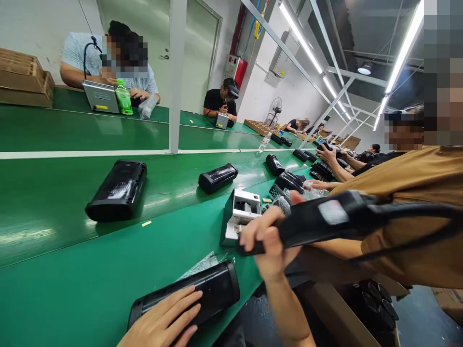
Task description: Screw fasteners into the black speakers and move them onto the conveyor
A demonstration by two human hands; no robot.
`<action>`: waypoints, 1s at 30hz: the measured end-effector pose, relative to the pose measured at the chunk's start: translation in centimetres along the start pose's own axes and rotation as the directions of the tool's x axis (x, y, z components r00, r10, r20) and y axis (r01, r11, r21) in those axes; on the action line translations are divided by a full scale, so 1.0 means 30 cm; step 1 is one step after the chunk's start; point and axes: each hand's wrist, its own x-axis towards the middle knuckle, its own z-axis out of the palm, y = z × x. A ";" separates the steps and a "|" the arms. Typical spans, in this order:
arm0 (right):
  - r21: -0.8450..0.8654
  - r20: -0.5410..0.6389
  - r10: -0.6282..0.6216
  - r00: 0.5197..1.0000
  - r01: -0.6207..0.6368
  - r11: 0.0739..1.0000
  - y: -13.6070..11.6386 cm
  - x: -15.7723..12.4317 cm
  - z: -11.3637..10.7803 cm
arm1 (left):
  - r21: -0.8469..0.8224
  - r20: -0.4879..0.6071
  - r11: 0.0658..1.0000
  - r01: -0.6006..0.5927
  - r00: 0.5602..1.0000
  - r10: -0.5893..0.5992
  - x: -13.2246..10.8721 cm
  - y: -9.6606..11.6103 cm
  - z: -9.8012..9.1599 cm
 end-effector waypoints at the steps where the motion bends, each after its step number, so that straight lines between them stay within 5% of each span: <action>1: -0.045 -0.041 -0.036 0.999 0.034 0.998 -0.016 0.042 -0.033 | 0.012 0.020 1.000 0.008 1.000 -0.009 -0.006 -0.011 0.005; 4: -0.223 -0.068 -0.040 0.997 0.024 0.975 0.000 0.133 -0.141 | 0.036 0.058 0.999 0.033 0.998 -0.035 -0.045 -0.027 0.045; 8: -0.333 -0.078 0.002 0.997 -0.028 0.943 0.126 0.165 -0.227 | 0.043 0.087 0.994 0.098 0.991 -0.102 -0.073 -0.019 0.083; 13: -0.356 -0.085 0.054 0.995 -0.081 0.931 0.243 0.136 -0.217 | 0.021 0.105 0.999 0.032 0.994 -0.034 -0.032 -0.023 0.037; 19: -0.325 0.029 0.153 0.988 -0.135 0.936 0.180 0.088 -0.196 | -0.090 0.123 0.984 0.153 0.982 -0.141 -0.033 0.004 0.031; 22: -0.233 0.055 0.159 0.986 -0.142 0.962 0.097 0.069 -0.116 | -0.139 0.268 0.977 0.159 0.956 -0.118 -0.017 0.022 0.012; 25: -0.030 0.104 0.191 0.976 -0.189 0.981 0.022 0.045 0.040 | -0.196 0.339 0.965 0.173 0.936 -0.099 0.010 0.028 -0.009; 30: 0.177 0.405 0.230 0.885 -0.323 0.930 0.006 -0.042 0.319 | -0.258 0.342 0.941 0.220 0.931 -0.124 0.024 0.034 -0.010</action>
